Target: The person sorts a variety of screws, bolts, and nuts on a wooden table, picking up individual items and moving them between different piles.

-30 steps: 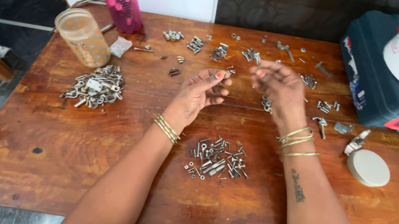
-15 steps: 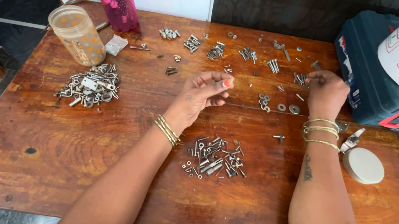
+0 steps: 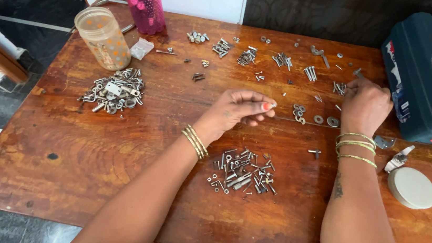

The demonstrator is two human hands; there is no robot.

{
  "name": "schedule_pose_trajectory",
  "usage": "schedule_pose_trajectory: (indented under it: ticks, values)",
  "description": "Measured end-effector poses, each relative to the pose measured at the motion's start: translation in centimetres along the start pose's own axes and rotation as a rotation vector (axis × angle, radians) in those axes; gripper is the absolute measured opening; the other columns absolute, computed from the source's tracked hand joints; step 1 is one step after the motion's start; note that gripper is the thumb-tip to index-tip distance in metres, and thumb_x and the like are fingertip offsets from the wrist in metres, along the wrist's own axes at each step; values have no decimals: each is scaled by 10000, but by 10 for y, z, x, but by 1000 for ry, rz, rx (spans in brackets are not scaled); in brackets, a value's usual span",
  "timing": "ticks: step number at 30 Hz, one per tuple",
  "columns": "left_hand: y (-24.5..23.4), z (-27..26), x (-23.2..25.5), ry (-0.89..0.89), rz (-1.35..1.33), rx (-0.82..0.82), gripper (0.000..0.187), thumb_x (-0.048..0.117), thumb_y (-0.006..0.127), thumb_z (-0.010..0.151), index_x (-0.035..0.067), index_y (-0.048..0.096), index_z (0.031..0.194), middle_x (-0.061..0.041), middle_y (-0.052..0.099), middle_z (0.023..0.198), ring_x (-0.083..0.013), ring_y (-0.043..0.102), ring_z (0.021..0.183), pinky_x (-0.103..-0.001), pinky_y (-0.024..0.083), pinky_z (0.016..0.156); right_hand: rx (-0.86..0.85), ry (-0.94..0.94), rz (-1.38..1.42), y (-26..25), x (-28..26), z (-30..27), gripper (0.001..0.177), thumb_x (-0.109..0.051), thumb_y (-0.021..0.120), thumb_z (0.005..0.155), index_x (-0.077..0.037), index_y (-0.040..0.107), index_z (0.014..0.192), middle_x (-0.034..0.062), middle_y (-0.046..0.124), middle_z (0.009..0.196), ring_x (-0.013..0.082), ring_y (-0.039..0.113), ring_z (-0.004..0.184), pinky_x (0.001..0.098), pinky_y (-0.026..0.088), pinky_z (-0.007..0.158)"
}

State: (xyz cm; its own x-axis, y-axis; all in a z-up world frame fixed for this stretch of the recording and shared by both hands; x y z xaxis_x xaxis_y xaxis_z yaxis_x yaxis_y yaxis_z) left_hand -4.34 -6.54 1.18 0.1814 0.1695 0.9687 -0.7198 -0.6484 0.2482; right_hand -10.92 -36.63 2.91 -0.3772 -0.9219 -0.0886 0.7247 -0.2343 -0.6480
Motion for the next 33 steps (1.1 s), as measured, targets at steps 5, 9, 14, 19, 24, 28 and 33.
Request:
schedule_pose_trajectory:
  ticks: [5,9,14,19,24,28,33]
  values:
    - [4,0,-4,-10,21,-51,259,190,733,932,22,753,1128,-56,785,977,-68,664,771,-219,574,681,28,4,0,-4,-3,0,105,-66,761,830,-160,803,848,70,757,876,314,671,842,467,543,755]
    - [1,2,-10,-12,60,-61,250,182,719,950,13,751,1132,-49,776,975,-58,656,786,-219,565,693,28,24,55,-23,-15,5,79,-56,802,867,-131,804,892,105,756,881,323,682,835,455,550,768]
    - [-28,15,-26,52,74,78,232,153,686,961,13,745,1136,-53,779,975,-61,666,752,-213,567,656,-83,175,823,-26,-63,20,114,-3,788,925,-55,761,1023,77,783,992,119,747,895,279,603,835]
    - [-63,39,-44,153,78,295,200,105,669,953,9,736,1116,-63,765,926,-64,635,679,-225,564,579,-238,75,839,13,-146,21,155,-12,801,842,-35,743,983,75,774,904,127,745,818,277,593,752]
    - [-75,44,-48,201,38,351,145,87,629,995,7,713,1083,-47,737,877,-71,627,662,-221,532,548,-306,0,733,53,-199,29,103,-11,777,838,-55,751,928,86,762,831,183,746,732,311,582,702]
    - [-76,43,-48,199,48,363,155,90,611,1008,5,707,1096,-48,736,889,-73,635,675,-228,541,558,-241,-4,658,61,-216,38,127,-58,804,814,-72,721,909,71,749,817,238,731,757,388,566,694]
    - [-77,43,-46,213,-12,384,163,106,624,1008,1,708,1101,-51,742,895,-84,650,693,-247,570,584,-121,-116,439,54,-227,40,136,-83,815,750,-99,716,842,35,755,746,291,696,774,471,527,666]
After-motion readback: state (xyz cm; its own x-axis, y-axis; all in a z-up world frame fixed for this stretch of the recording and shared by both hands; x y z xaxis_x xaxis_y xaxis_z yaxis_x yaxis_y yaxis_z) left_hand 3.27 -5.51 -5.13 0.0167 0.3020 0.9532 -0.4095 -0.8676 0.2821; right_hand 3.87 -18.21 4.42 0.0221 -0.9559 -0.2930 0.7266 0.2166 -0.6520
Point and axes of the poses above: each hand's wrist, its own z-axis towards the middle knuckle, its own y-axis out of the palm, x = y × z, the point moved 7 cm from there along z, towards the middle knuckle
